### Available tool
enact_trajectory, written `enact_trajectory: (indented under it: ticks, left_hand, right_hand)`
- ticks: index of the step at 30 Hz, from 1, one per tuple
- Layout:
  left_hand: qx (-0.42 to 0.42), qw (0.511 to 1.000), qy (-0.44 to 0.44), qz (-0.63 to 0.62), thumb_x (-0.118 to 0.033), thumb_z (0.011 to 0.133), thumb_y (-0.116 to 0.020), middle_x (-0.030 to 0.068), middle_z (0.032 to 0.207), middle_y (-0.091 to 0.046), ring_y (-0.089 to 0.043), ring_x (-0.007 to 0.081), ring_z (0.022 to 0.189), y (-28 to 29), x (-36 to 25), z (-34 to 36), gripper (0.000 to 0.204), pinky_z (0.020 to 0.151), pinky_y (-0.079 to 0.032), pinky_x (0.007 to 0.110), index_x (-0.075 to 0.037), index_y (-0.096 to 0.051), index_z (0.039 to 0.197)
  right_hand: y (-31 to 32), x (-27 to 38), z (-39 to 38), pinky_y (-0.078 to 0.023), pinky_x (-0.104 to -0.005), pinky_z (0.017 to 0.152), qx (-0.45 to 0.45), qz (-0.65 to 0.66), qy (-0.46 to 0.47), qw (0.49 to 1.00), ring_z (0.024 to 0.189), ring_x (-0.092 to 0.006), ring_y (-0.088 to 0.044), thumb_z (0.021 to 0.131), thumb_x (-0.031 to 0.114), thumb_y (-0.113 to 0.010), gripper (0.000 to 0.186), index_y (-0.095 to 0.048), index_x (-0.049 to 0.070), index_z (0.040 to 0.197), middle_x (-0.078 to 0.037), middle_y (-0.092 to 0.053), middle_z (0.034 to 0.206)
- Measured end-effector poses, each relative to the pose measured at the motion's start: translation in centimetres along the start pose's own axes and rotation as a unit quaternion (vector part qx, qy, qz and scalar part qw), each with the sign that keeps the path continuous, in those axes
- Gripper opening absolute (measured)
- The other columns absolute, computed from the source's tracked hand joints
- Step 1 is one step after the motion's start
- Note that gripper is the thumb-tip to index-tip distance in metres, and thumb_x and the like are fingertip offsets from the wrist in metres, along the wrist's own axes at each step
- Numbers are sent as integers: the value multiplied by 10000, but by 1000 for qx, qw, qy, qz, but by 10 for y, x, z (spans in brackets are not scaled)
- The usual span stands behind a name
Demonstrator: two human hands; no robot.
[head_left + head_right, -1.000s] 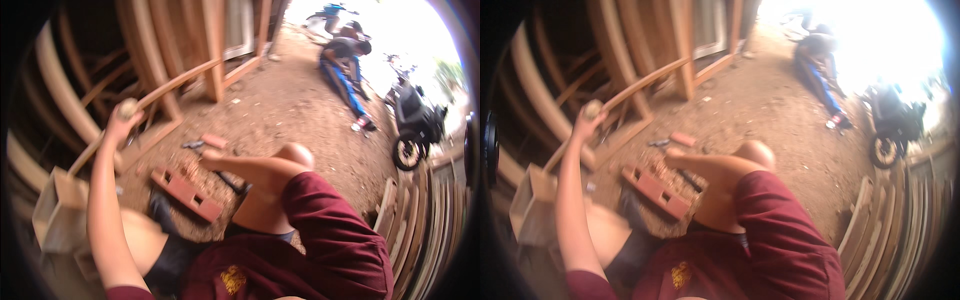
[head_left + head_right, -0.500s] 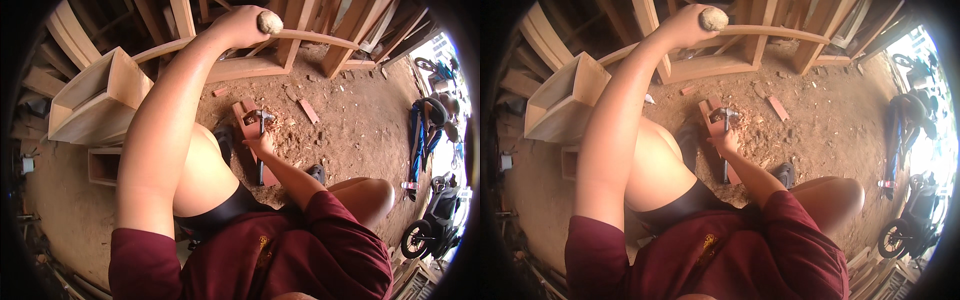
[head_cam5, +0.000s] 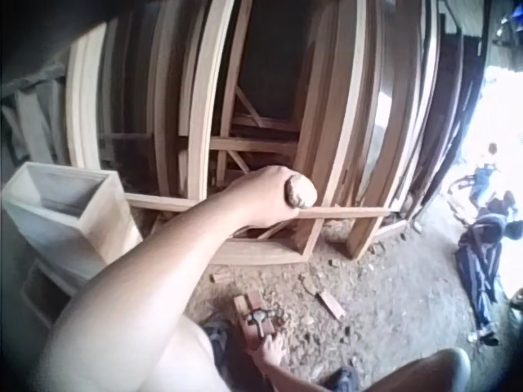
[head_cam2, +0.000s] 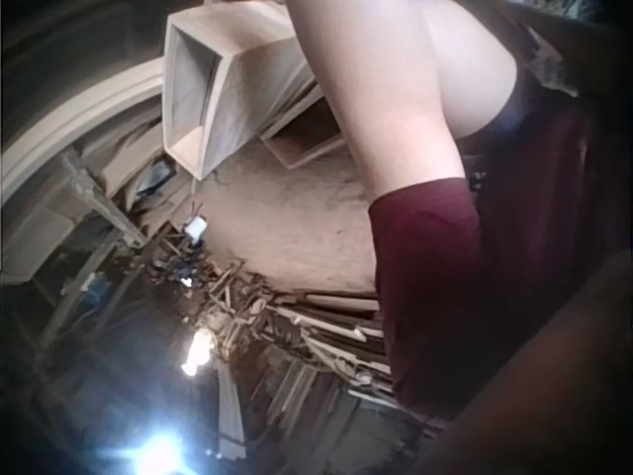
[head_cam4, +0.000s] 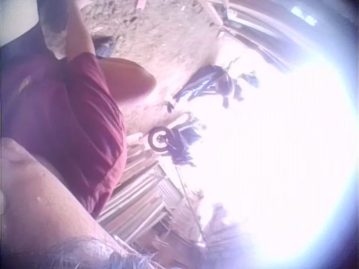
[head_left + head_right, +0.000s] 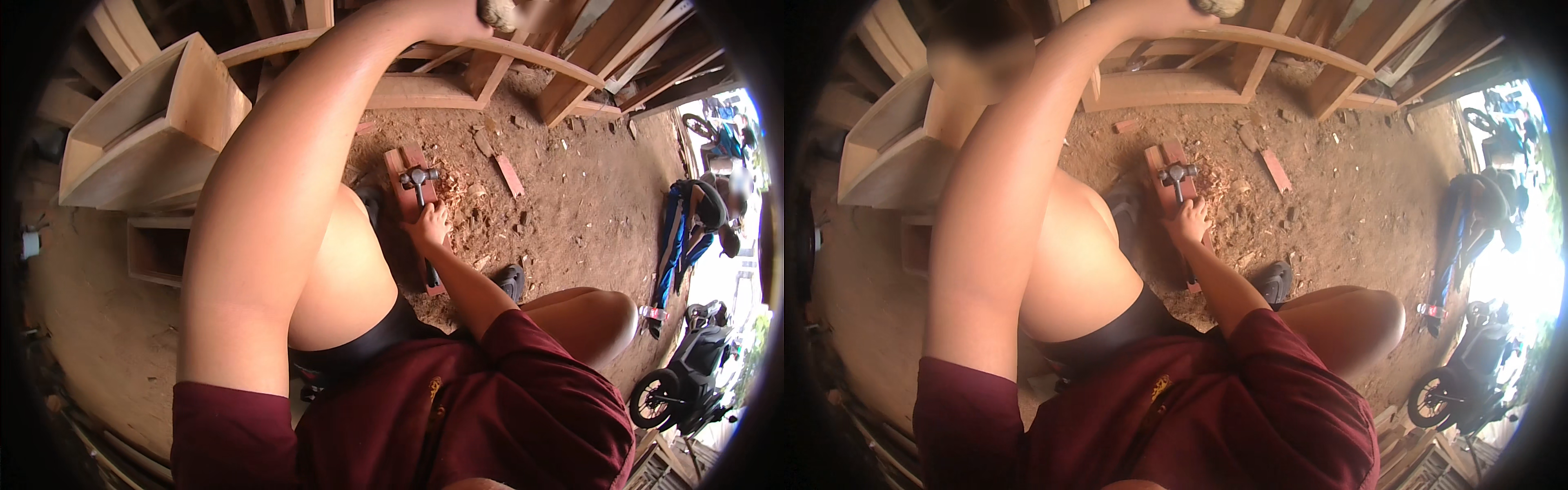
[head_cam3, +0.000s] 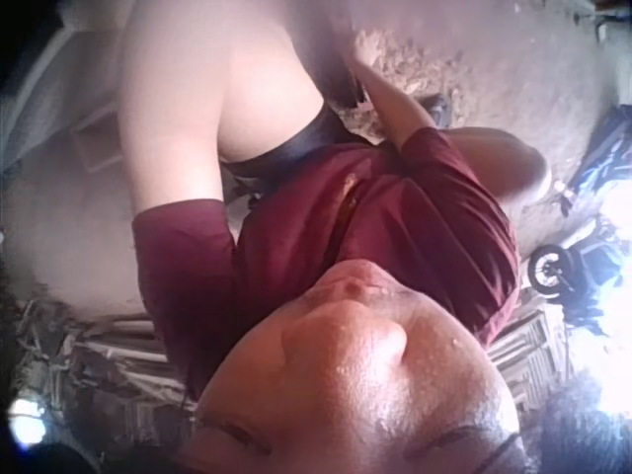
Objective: The person sits on the ground and uses a hammer to strike a chisel, carving a rectangular recess into a small wooden block. The person repeatedly chips away wood and clears the resulting shavings from the cut.
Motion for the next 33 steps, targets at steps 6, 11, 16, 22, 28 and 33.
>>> enact_trajectory:
  ticks: [6,11,16,22,28,33]
  left_hand:
    - [9,999,-14,34,-86,755,-598,183,907,-692,-683,336,852,-4,11,13,207,718,-533,416,-76,-686,942]
    - [25,991,-133,5,-107,751,-617,139,822,-683,-666,296,741,-15,15,17,111,648,-508,393,-85,-669,846]
    - [48,985,-140,89,-133,744,-642,129,766,-665,-654,301,699,-29,20,25,58,613,-495,395,-86,-634,776]
    - [71,995,-60,22,-111,714,-674,126,806,-690,-664,273,714,-35,35,24,148,638,-509,384,-94,-677,860]
    - [93,994,-27,-44,-101,699,-701,88,717,-649,-624,199,677,-67,81,23,138,627,-480,349,-52,-627,804]
    - [49,992,70,-91,-213,791,-782,48,953,-720,-669,165,878,-115,142,-4,270,829,-523,324,-80,-688,1005]
  right_hand:
    - [11,16,-1,-395,-560,1010,3,20,-3,1000,1351,-377,-345,621,474,-849,830,-476,39,1221,-210,-325,1458]
    - [7,20,0,-396,-559,1009,-28,13,6,999,1359,-371,-339,645,464,-833,792,-495,42,1223,-193,-322,1475]
    - [12,16,7,-388,-554,1020,-16,1,12,1000,1368,-371,-334,667,470,-819,803,-488,24,1247,-199,-296,1506]
    - [14,3,21,-355,-547,1066,-6,92,58,994,1364,-407,-321,782,525,-727,676,-559,-10,1159,-246,-292,1501]
    - [95,-32,75,-566,-416,637,118,165,-26,979,757,-278,-664,983,443,-531,534,-560,-83,1073,-250,-641,1052]
    - [262,-28,51,-458,-240,464,139,372,-74,915,591,-104,-558,985,367,-566,366,-514,31,1121,-76,-654,896]
Point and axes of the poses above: each hand's wrist, its own z-axis towards the middle knuckle, its own y-axis out of the back of the hand, x = y × z, the point moved 7 cm from there along z, towards the middle knuckle
